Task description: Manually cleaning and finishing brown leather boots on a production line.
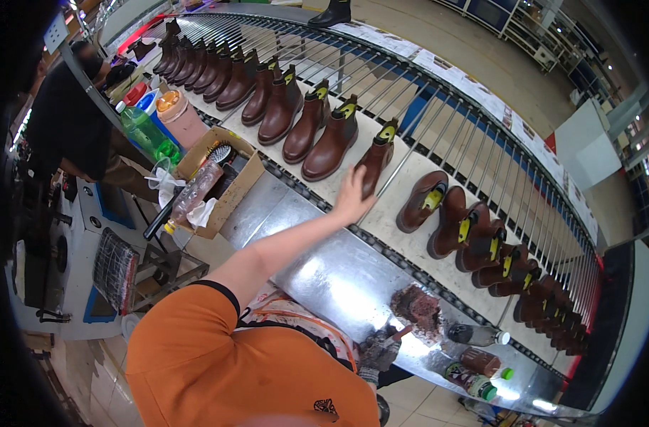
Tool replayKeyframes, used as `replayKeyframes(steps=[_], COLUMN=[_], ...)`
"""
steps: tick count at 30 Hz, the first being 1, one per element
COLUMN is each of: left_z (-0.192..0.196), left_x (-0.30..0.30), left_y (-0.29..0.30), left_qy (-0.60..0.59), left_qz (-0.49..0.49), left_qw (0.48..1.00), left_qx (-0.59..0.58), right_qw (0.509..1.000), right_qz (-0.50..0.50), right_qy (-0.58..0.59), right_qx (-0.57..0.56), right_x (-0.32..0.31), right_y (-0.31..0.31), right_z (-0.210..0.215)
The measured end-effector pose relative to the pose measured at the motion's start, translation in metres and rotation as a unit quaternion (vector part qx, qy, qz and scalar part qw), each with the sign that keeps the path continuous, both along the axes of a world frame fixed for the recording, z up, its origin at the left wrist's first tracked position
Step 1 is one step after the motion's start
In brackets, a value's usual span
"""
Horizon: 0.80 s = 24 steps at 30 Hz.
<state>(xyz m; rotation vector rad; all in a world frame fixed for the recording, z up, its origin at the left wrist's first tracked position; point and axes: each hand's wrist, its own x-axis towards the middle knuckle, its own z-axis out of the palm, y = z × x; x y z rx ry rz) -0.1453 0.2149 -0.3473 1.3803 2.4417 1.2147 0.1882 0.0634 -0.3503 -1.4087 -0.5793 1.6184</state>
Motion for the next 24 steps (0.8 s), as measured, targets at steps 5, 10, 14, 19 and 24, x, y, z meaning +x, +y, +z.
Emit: replayKeyframes(steps=[5, 10, 14, 19, 24], left_z=[0.003, -0.011, -0.015, 0.002, 0.049], left_x=[-0.033, -0.025, -0.027, -0.029, -0.044], left_y=[0.049, 0.074, 0.080, 0.086, 0.057], left_qy=[-0.074, -0.088, -0.056, -0.123, -0.151], left_qz=[0.026, 0.083, 0.088, 0.114, 0.104], left_qw=[0.995, 0.989, 0.993, 0.974, 0.956], left_qx=[-0.069, -0.085, -0.053, -0.152, -0.228], right_qw=[0.999, 0.998, 0.997, 0.994, 0.992], right_qz=[0.004, 0.007, 0.020, 0.030, 0.019], right_qy=[-0.024, -0.051, -0.073, -0.100, -0.122], right_qx=[0.023, 0.022, 0.014, 0.024, 0.037], right_x=[-0.018, -0.032, -0.037, -0.039, -0.028], right_y=[0.024, 0.037, 0.032, 0.023, 0.008], right_z=[0.007, 0.007, 0.008, 0.016, 0.022])
